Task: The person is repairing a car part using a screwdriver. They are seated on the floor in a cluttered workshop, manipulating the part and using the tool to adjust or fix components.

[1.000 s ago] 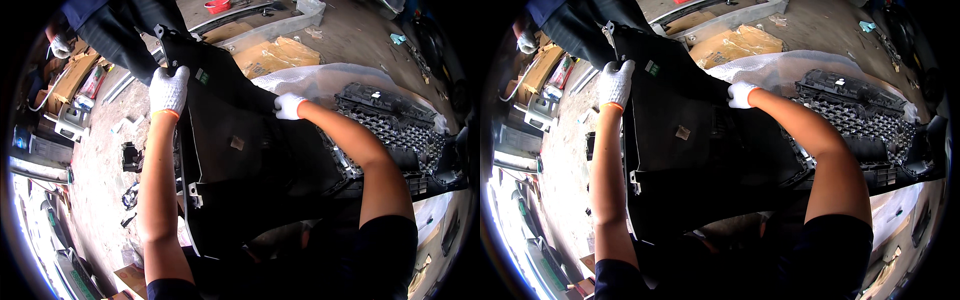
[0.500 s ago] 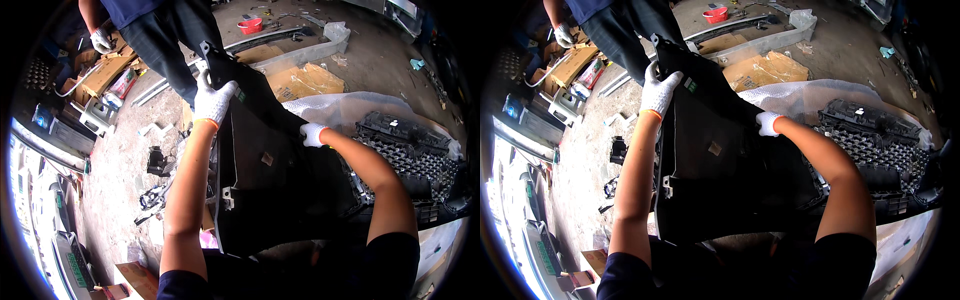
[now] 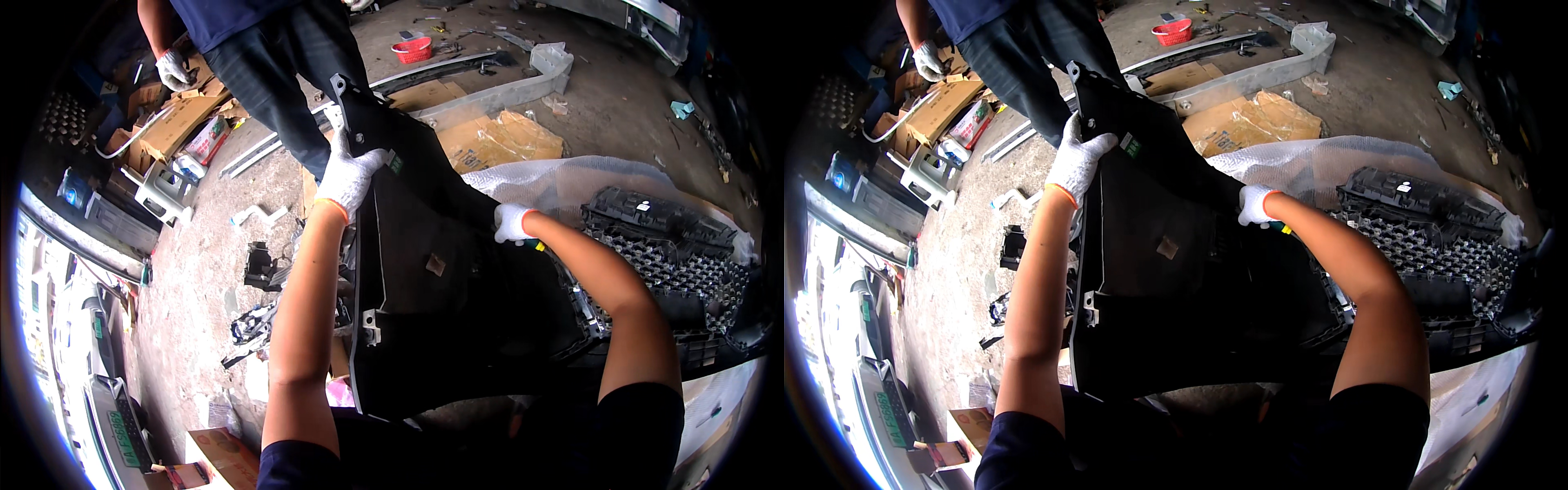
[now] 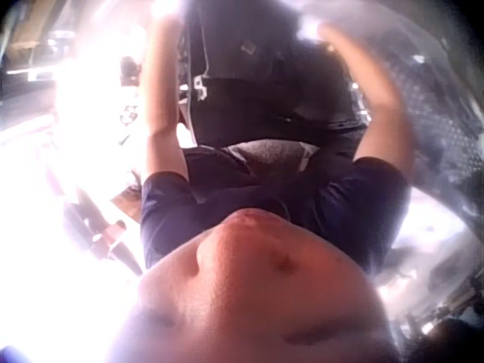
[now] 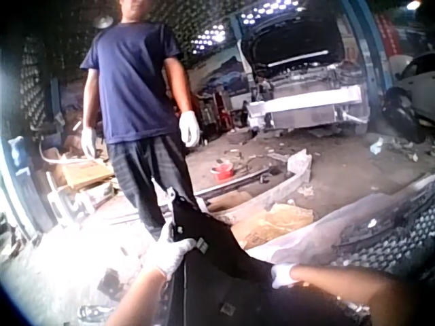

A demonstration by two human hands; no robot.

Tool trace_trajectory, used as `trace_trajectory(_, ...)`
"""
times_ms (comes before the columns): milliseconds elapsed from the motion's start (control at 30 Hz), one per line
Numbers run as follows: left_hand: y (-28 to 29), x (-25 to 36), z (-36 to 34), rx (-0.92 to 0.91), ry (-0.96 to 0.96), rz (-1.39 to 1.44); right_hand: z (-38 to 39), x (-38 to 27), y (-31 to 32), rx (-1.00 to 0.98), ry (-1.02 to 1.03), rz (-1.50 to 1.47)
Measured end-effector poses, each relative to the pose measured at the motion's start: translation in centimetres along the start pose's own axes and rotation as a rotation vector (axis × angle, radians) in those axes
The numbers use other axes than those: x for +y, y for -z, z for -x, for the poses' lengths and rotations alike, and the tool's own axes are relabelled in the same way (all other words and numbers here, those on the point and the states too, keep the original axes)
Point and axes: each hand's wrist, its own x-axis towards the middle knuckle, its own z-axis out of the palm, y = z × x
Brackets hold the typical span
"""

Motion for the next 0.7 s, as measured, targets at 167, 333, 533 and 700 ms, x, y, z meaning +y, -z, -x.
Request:
trace_trajectory(167, 0.2, 0.1, 0.7, -0.074, 0.01, 0.193, 1.9, -2.8, 3.8, -0.013, 0.143, -0.196)
trace_trajectory(333, 0.2, -0.4, 0.9, -0.085, 0.007, 0.243, 2.6, -8.9, 8.2, 0.146, 0.495, -0.739)
trace_trajectory(533, 0.4, -1.7, 0.2, -0.102, -0.055, 0.296, 3.6, -19.0, 9.4, 0.337, 0.641, -0.932)
trace_trajectory(700, 0.1, -1.3, 0.3, -0.108, -0.073, 0.304, 3.4, -21.0, 9.2, 0.325, 0.564, -0.846)
